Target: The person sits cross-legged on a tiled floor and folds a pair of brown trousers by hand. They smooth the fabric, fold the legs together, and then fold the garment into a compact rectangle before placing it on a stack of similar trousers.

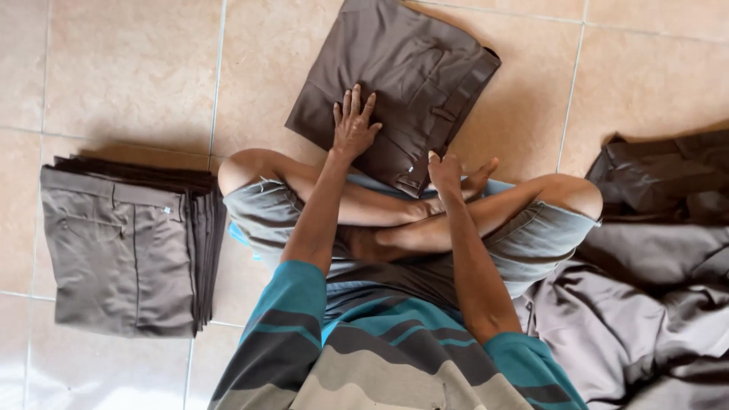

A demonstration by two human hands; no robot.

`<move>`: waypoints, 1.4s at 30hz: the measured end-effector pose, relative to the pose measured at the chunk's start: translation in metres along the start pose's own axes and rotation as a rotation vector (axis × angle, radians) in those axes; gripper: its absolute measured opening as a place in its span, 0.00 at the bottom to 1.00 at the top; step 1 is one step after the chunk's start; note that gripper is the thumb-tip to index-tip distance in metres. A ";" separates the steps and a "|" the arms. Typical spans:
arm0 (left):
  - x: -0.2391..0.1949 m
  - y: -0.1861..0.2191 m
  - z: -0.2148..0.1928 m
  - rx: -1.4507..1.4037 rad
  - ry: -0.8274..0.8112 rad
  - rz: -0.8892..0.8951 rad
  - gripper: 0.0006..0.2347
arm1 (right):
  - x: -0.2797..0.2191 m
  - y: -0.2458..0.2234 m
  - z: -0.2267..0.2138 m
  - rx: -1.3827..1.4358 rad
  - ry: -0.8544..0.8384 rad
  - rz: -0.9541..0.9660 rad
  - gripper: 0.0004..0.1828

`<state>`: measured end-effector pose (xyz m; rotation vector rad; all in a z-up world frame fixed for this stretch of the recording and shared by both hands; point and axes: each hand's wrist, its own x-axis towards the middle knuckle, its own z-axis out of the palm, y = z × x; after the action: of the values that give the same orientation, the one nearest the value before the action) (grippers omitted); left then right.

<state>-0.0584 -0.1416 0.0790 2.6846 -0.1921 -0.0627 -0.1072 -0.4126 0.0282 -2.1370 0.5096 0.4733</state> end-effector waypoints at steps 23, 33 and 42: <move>-0.017 -0.005 -0.035 0.160 0.136 -0.404 0.29 | -0.014 -0.087 -0.084 -0.727 0.382 -0.344 0.43; -0.018 -0.027 -0.027 -0.022 -0.142 -0.242 0.31 | -0.002 -0.047 -0.053 -0.775 0.194 -0.383 0.40; -0.009 -0.075 0.037 -0.081 0.427 -0.264 0.24 | 0.000 -0.049 -0.072 -0.539 0.186 -0.262 0.52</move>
<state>-0.0606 -0.0897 0.0128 2.5536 0.2904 0.4089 -0.0717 -0.4447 0.1006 -2.7371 0.2061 0.2833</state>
